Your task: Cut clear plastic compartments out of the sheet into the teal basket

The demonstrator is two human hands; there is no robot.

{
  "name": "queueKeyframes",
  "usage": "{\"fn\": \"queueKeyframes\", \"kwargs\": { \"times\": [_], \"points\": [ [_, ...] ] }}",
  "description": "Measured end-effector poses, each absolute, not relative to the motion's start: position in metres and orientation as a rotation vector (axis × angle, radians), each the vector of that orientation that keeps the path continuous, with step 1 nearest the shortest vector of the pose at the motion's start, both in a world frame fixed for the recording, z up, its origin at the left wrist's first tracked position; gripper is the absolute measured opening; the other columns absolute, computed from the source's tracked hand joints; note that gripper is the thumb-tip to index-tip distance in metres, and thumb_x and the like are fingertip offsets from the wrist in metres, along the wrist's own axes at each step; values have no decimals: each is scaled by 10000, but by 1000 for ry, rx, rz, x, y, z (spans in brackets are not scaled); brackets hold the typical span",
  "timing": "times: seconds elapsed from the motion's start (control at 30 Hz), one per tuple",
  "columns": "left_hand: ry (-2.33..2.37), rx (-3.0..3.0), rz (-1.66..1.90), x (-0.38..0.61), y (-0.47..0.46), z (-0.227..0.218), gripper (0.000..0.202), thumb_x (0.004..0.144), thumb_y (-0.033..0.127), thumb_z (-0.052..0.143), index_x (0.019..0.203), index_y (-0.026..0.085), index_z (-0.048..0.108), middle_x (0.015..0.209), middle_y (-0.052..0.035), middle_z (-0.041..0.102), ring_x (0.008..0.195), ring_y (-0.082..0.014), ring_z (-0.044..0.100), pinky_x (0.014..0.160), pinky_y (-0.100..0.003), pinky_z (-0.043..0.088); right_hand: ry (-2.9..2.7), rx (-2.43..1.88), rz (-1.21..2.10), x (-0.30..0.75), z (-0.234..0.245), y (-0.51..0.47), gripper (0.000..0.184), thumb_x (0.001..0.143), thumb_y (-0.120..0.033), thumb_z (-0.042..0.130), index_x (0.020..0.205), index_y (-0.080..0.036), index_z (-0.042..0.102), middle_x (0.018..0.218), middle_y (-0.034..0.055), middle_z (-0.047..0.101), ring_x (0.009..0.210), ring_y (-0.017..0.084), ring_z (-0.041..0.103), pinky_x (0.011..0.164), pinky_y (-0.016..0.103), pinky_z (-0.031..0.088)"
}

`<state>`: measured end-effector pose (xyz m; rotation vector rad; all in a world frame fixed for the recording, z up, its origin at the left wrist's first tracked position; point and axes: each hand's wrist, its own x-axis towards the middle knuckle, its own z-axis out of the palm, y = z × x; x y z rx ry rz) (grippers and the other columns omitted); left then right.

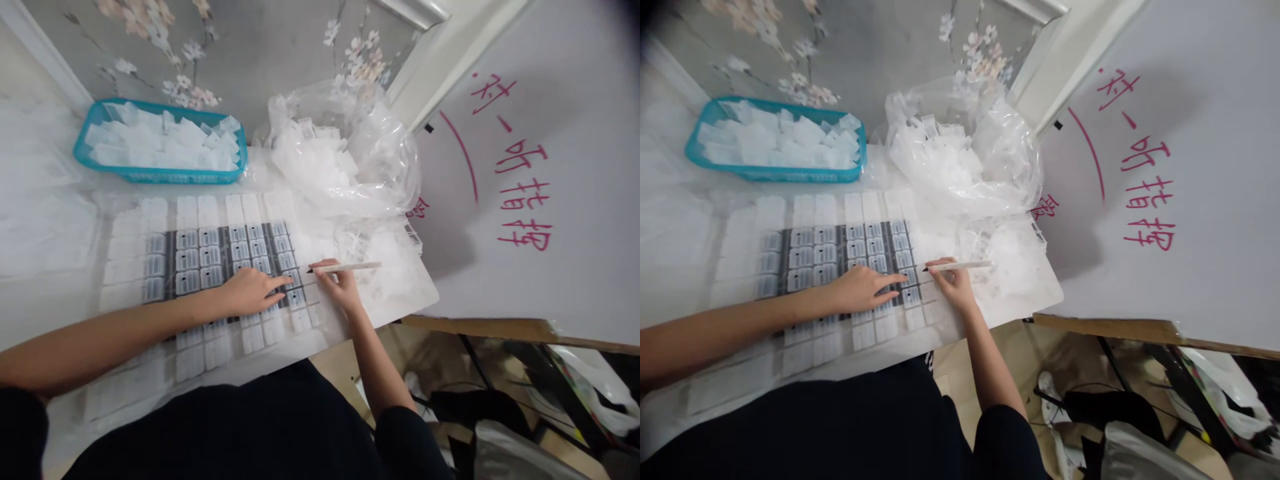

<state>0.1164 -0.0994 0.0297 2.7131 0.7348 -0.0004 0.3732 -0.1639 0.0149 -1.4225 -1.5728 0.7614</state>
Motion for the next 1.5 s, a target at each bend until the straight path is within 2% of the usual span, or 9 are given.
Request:
{"fn": "queueKeyframes", "kwargs": {
  "times": [0.27,0.5,0.8,1.07,1.23,1.37,1.5],
  "points": [
    [758,2703,-27,120,-99,33,416,957,446,441,1307,288,600,644,-31,682,561,-190,616,533,-243,371,-1559,-1417,811,375,1,-167,236,912,-390,619,1040,-230,735,1052,86,733,1000,223,677,898,406,545],
    [780,2706,-68,119,-99,30,436,959,463,435,1347,313,562,701,-36,702,624,-202,649,536,-237,356,-1538,-1414,860,376,4,-166,247,926,-396,598,1057,-233,728,1057,80,732,1012,219,670,921,407,528],
    [764,2696,-120,121,-97,34,455,958,469,425,1354,285,550,640,-25,666,566,-177,609,537,-233,349,-1534,-1391,906,378,2,-165,249,913,-408,615,1057,-248,739,1047,75,715,995,223,652,898,403,526],
    [730,2657,-280,126,-96,38,478,967,476,392,1389,275,491,781,-59,721,614,-207,623,550,-266,355,-1508,-1387,948,376,6,-165,221,907,-417,620,1034,-288,748,1043,60,718,1012,230,645,932,416,507],
    [725,2666,-347,130,-98,41,486,965,473,393,1397,267,476,811,-80,724,664,-251,643,545,-291,362,-1497,-1387,955,376,4,-165,227,914,-412,611,1046,-282,742,1051,60,722,1023,235,652,935,425,510],
    [718,2641,-377,131,-96,44,502,955,476,420,1410,269,458,825,-87,717,646,-247,635,553,-299,385,-1531,-1382,936,378,2,-163,226,915,-402,612,1043,-268,741,1049,67,723,1022,235,654,914,421,527],
    [689,2643,-347,135,-94,50,445,950,485,431,1313,244,522,751,-81,691,618,-234,629,568,-297,400,-1634,-1388,824,376,5,-163,210,928,-368,597,1041,-260,737,1047,73,720,1001,226,657,899,417,541]
  ]
}}
